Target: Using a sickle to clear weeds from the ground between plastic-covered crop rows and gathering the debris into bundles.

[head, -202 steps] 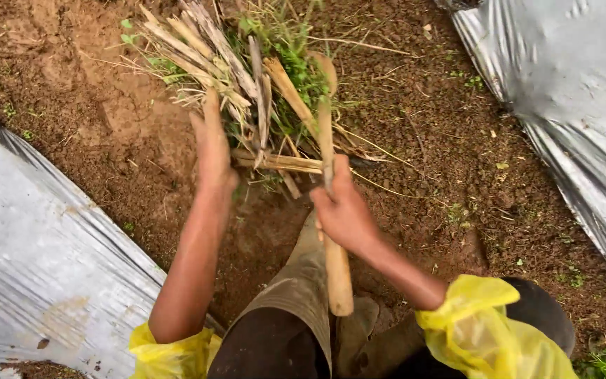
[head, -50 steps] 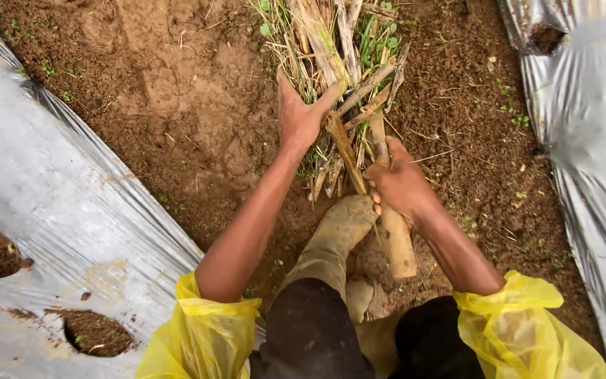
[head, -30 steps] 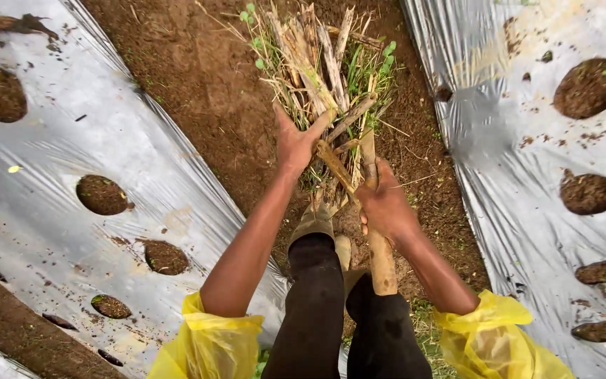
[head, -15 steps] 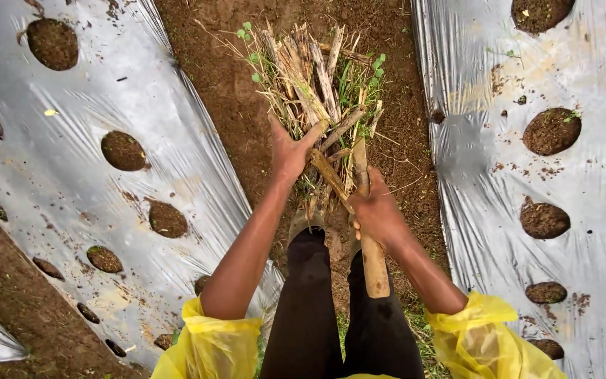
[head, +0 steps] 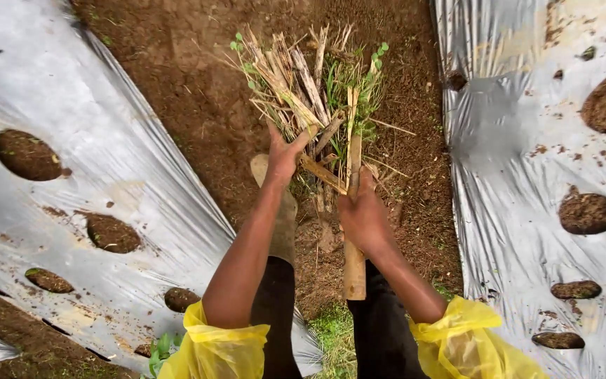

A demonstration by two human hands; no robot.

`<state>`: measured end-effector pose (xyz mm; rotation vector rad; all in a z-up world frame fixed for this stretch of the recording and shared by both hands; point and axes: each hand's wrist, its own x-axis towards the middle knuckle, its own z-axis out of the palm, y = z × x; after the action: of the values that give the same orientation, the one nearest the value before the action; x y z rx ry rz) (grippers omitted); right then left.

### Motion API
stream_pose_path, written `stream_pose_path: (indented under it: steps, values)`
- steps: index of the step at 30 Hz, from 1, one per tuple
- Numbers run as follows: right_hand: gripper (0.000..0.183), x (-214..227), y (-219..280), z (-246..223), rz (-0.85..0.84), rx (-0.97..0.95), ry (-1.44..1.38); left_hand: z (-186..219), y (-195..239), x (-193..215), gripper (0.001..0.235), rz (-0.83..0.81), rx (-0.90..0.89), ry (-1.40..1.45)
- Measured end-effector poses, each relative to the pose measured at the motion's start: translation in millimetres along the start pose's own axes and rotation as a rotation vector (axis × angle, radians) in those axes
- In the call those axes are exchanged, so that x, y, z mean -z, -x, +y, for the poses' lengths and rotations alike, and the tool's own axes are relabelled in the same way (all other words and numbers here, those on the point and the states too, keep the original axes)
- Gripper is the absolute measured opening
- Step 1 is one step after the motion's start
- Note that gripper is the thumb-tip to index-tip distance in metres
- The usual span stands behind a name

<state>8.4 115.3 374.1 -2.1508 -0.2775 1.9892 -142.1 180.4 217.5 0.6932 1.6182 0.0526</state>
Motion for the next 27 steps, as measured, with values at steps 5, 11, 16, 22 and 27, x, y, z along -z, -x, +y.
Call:
stream_pose_path:
  steps: [5,11,16,22,27]
  values:
    - [0.049,-43,-101,7,0.017,-0.012,0.056,-25,-88,-3,0.121,-0.012,0.129,-0.242]
    - [0.079,-85,-200,79,0.038,-0.026,0.160,-61,-177,-32,0.128,0.090,0.264,-0.101]
    - [0.069,-89,-198,101,0.218,0.127,0.070,-51,-171,-24,0.122,0.069,0.239,-0.100]
    - [0.076,-96,-171,83,0.284,0.077,0.211,-67,-170,15,0.114,0.017,0.200,-0.207]
    - [0.071,-88,-189,124,0.363,0.070,0.334,-52,-169,6,0.114,0.028,0.203,-0.212]
